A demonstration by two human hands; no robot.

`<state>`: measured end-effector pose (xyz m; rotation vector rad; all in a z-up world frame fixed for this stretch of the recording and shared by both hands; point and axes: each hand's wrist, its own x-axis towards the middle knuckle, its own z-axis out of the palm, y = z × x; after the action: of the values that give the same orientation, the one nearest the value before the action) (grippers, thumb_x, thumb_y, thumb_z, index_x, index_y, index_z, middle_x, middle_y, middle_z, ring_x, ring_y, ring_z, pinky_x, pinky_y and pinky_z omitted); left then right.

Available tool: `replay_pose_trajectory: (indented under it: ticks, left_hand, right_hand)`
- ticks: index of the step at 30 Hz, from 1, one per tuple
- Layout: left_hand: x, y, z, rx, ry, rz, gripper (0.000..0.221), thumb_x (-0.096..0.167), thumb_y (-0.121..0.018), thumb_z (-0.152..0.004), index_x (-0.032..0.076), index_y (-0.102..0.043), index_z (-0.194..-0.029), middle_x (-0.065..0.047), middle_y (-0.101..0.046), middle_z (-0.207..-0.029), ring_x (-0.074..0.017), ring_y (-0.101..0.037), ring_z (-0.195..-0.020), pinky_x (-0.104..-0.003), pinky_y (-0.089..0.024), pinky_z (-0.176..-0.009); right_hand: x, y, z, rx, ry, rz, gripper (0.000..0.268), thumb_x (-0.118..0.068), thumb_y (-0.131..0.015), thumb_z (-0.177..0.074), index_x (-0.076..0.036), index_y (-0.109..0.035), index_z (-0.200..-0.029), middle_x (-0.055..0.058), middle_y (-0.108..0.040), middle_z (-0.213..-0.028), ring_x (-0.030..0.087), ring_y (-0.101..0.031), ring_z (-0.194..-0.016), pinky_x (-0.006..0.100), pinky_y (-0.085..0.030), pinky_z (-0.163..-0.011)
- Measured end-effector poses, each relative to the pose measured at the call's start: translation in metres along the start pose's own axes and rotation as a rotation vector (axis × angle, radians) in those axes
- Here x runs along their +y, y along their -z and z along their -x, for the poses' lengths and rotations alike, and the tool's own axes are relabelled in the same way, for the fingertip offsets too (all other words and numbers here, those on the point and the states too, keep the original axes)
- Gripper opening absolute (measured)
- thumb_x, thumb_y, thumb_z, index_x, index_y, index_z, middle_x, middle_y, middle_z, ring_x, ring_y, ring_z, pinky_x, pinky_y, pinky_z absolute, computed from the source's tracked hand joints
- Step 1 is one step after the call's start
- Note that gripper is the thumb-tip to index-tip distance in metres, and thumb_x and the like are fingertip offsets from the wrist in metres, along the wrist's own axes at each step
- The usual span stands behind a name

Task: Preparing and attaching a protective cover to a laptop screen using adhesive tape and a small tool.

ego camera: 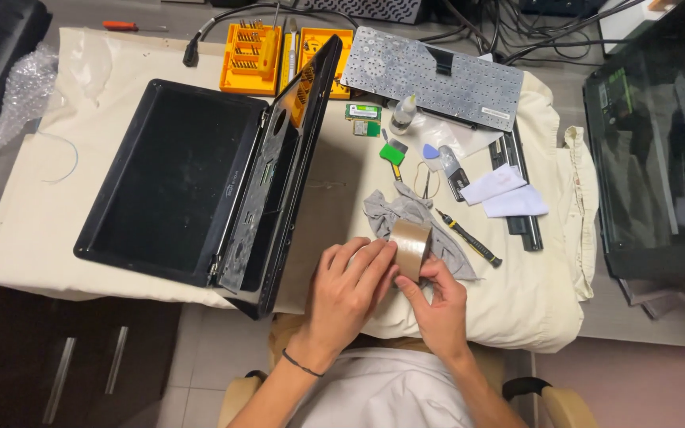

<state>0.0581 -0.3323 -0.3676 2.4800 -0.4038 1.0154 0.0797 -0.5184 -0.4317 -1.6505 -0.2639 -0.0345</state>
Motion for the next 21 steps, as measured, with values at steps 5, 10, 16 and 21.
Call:
replay_pose_trajectory:
  ticks: [5, 10, 16, 21]
  left_hand:
    - [0.003, 0.003, -0.004, 0.012, 0.029, 0.0, 0.022, 0.018, -0.077, -0.113, 0.005, -0.076, -0.13, -0.007, -0.079, -0.124, -0.0275, -0.073, -0.115, -0.042, -0.053, -0.094]
    - [0.006, 0.009, -0.015, -0.026, 0.013, 0.098, 0.013, 0.014, -0.073, -0.113, 0.004, -0.072, -0.121, -0.01, -0.077, -0.127, -0.0314, -0.074, -0.121, -0.043, -0.053, -0.094]
    - [0.008, 0.012, -0.024, -0.101, 0.046, 0.335, 0.013, 0.009, -0.072, -0.112, 0.003, -0.076, -0.123, -0.012, -0.079, -0.134, -0.0353, -0.075, -0.133, -0.046, -0.056, -0.109]
    - [0.005, 0.011, -0.026, -0.111, 0.05, 0.315, 0.011, 0.009, -0.081, -0.107, 0.006, -0.078, -0.117, -0.009, -0.082, -0.126, -0.0246, -0.079, -0.112, -0.044, -0.058, -0.106]
  right_hand:
    - [0.003, 0.0, 0.001, 0.003, 0.042, -0.014, 0.02, -0.005, -0.082, -0.1, -0.007, -0.062, -0.097, 0.006, -0.071, -0.101, 0.017, -0.064, -0.117, 0.039, -0.038, -0.122]
    - [-0.002, 0.012, 0.002, -0.074, 0.002, -0.118, 0.009, -0.003, -0.074, -0.106, -0.002, -0.066, -0.112, 0.017, -0.078, -0.121, 0.029, -0.041, -0.172, 0.037, -0.039, -0.132]
    - [-0.009, 0.021, -0.001, -0.191, 0.086, 0.027, 0.018, -0.011, -0.068, -0.108, -0.002, -0.07, -0.123, 0.011, -0.076, -0.123, 0.035, -0.051, -0.161, 0.05, -0.028, -0.145]
    - [-0.007, 0.025, -0.001, -0.218, 0.098, 0.138, 0.024, -0.014, -0.07, -0.108, -0.004, -0.073, -0.129, 0.01, -0.079, -0.13, 0.036, -0.051, -0.164, 0.047, -0.038, -0.137]
